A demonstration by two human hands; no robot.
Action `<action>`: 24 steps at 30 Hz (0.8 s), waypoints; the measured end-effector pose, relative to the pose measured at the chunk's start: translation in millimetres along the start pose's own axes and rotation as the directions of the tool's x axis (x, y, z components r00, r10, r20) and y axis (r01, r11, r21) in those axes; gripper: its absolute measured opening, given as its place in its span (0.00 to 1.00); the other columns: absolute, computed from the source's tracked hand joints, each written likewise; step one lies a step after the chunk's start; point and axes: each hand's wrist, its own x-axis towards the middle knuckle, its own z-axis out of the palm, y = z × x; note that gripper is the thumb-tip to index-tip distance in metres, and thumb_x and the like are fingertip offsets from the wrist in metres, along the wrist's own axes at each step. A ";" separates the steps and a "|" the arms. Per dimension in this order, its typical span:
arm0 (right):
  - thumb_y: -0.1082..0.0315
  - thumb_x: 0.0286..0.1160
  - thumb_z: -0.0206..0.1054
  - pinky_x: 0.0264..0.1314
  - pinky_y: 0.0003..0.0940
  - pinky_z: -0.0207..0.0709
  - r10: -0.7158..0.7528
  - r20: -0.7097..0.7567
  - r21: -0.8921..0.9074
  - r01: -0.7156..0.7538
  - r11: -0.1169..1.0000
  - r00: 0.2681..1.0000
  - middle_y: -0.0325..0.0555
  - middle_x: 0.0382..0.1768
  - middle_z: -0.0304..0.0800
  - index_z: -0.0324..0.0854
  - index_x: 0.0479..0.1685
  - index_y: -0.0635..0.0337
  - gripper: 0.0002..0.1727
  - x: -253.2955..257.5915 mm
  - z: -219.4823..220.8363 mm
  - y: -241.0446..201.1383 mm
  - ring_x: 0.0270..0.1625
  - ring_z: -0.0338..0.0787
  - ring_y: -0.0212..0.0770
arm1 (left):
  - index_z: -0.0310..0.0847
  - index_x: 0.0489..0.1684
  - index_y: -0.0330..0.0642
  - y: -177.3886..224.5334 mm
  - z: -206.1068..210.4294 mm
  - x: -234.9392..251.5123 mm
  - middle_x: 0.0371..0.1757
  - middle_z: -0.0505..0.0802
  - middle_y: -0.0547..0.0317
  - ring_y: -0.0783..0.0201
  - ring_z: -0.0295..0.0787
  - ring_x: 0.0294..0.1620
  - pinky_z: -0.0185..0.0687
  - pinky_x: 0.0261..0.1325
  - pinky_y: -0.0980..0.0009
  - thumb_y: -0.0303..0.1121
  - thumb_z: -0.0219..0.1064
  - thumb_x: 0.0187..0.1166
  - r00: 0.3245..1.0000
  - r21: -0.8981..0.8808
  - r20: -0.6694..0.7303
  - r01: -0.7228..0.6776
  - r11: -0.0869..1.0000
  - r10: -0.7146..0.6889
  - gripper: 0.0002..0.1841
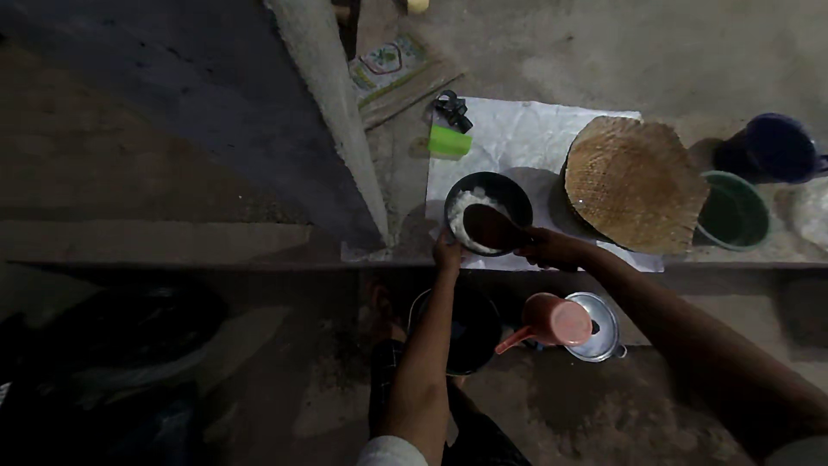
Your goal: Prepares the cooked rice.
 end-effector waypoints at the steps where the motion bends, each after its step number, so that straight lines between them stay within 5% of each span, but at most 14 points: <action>1: 0.60 0.88 0.63 0.22 0.26 0.73 0.016 0.011 0.021 -0.016 1.000 1.000 0.45 0.30 0.80 0.70 0.74 0.58 0.21 13.8 0.5 8.5 0.21 0.77 0.32 | 0.58 0.91 0.52 -1.4 0.6 2.4 0.61 0.86 0.30 0.43 0.90 0.42 0.89 0.44 0.50 0.32 0.64 0.88 1.000 0.027 -0.004 -0.004 1.000 0.004 0.32; 3: 0.55 0.87 0.65 0.26 0.35 0.73 0.020 -0.084 -0.097 -0.028 0.995 0.996 0.51 0.33 0.81 0.74 0.73 0.59 0.24 56.4 0.3 36.3 0.24 0.77 0.39 | 0.59 0.91 0.51 -2.7 1.6 5.0 0.61 0.87 0.29 0.41 0.90 0.44 0.88 0.46 0.48 0.31 0.64 0.86 0.999 0.078 -0.023 -0.024 0.997 0.026 0.32; 5: 0.52 0.83 0.69 0.45 0.58 0.83 -0.007 -0.221 -0.211 -0.041 0.977 0.975 0.64 0.46 0.89 0.75 0.73 0.62 0.28 100.0 -7.1 59.5 0.41 0.89 0.58 | 0.61 0.90 0.49 -2.2 2.4 4.9 0.61 0.88 0.29 0.41 0.91 0.45 0.89 0.47 0.47 0.31 0.65 0.86 0.998 0.146 -0.042 -0.046 0.988 0.053 0.31; 7: 0.52 0.83 0.69 0.67 0.75 0.74 0.010 -0.271 -0.251 -0.081 0.965 0.963 0.72 0.61 0.86 0.73 0.77 0.65 0.32 111.4 -20.5 50.7 0.63 0.87 0.71 | 0.63 0.89 0.48 -0.7 4.0 4.0 0.62 0.88 0.29 0.40 0.91 0.46 0.88 0.48 0.47 0.31 0.65 0.85 0.997 0.163 -0.054 -0.048 0.986 0.057 0.31; 8: 0.52 0.83 0.68 0.69 0.77 0.72 0.027 -0.295 -0.262 -0.108 0.959 0.955 0.73 0.63 0.85 0.71 0.78 0.66 0.33 114.1 -26.2 47.6 0.66 0.85 0.73 | 0.62 0.90 0.47 0.6 4.2 3.5 0.63 0.87 0.29 0.40 0.91 0.47 0.89 0.49 0.46 0.31 0.66 0.85 0.997 0.158 -0.056 -0.045 0.986 0.054 0.31; 10: 0.50 0.82 0.68 0.59 0.71 0.79 0.072 -0.341 -0.214 -0.152 0.965 0.937 0.70 0.56 0.88 0.73 0.75 0.67 0.32 119.6 -35.4 50.9 0.55 0.89 0.67 | 0.62 0.90 0.46 2.1 4.2 3.1 0.62 0.87 0.27 0.40 0.91 0.46 0.89 0.50 0.47 0.29 0.66 0.84 0.997 0.117 -0.055 -0.041 0.992 0.048 0.32; 13: 0.48 0.87 0.63 0.28 0.43 0.74 0.193 -0.209 -0.109 -0.220 0.969 0.959 0.55 0.33 0.79 0.76 0.66 0.65 0.27 94.0 -45.0 40.7 0.25 0.75 0.45 | 0.62 0.89 0.46 5.4 2.6 -4.1 0.59 0.87 0.28 0.44 0.91 0.42 0.89 0.49 0.51 0.29 0.66 0.85 0.999 0.037 -0.045 -0.029 0.999 0.031 0.31; 16: 0.50 0.87 0.63 0.22 0.39 0.74 0.225 -0.186 -0.213 -0.263 0.941 0.957 0.54 0.27 0.78 0.79 0.57 0.66 0.24 68.3 -57.1 39.6 0.19 0.75 0.44 | 0.62 0.90 0.46 5.9 1.7 -2.7 0.60 0.87 0.28 0.45 0.90 0.41 0.88 0.47 0.52 0.29 0.64 0.87 0.999 0.026 -0.026 -0.028 0.999 0.029 0.30; 19: 0.57 0.85 0.68 0.39 0.51 0.83 -0.011 -0.125 -0.387 -0.039 0.921 0.992 0.61 0.37 0.86 0.79 0.60 0.70 0.22 31.0 -61.0 20.3 0.32 0.86 0.53 | 0.60 0.90 0.45 4.4 2.3 0.0 0.59 0.87 0.28 0.45 0.90 0.40 0.89 0.46 0.52 0.29 0.64 0.87 0.999 0.054 -0.022 -0.033 0.998 0.034 0.31; 21: 0.66 0.86 0.65 0.54 0.57 0.83 -0.207 0.015 -0.523 0.184 0.833 0.978 0.70 0.48 0.89 0.79 0.64 0.77 0.20 -10.3 -35.8 -41.5 0.46 0.90 0.61 | 0.60 0.90 0.44 4.3 2.7 0.4 0.60 0.87 0.28 0.45 0.90 0.41 0.89 0.47 0.52 0.28 0.64 0.86 0.999 0.054 -0.020 -0.042 0.998 0.043 0.31; 23: 0.70 0.91 0.57 0.79 0.43 0.68 -0.086 0.189 -0.707 0.196 0.679 0.978 0.65 0.71 0.81 0.73 0.74 0.74 0.20 -26.9 7.5 -130.3 0.73 0.81 0.52 | 0.58 0.91 0.42 4.9 2.5 1.0 0.60 0.87 0.27 0.46 0.91 0.40 0.90 0.46 0.54 0.28 0.63 0.87 0.999 0.055 -0.008 -0.044 0.997 0.045 0.31; 24: 0.63 0.95 0.50 0.87 0.30 0.53 -0.112 0.255 -0.835 0.277 0.476 0.961 0.55 0.80 0.75 0.69 0.81 0.65 0.23 -4.1 25.1 -138.9 0.83 0.71 0.41 | 0.59 0.91 0.42 6.1 3.3 0.3 0.58 0.87 0.28 0.48 0.91 0.38 0.90 0.45 0.56 0.28 0.63 0.87 0.999 0.051 -0.013 -0.038 0.998 0.039 0.31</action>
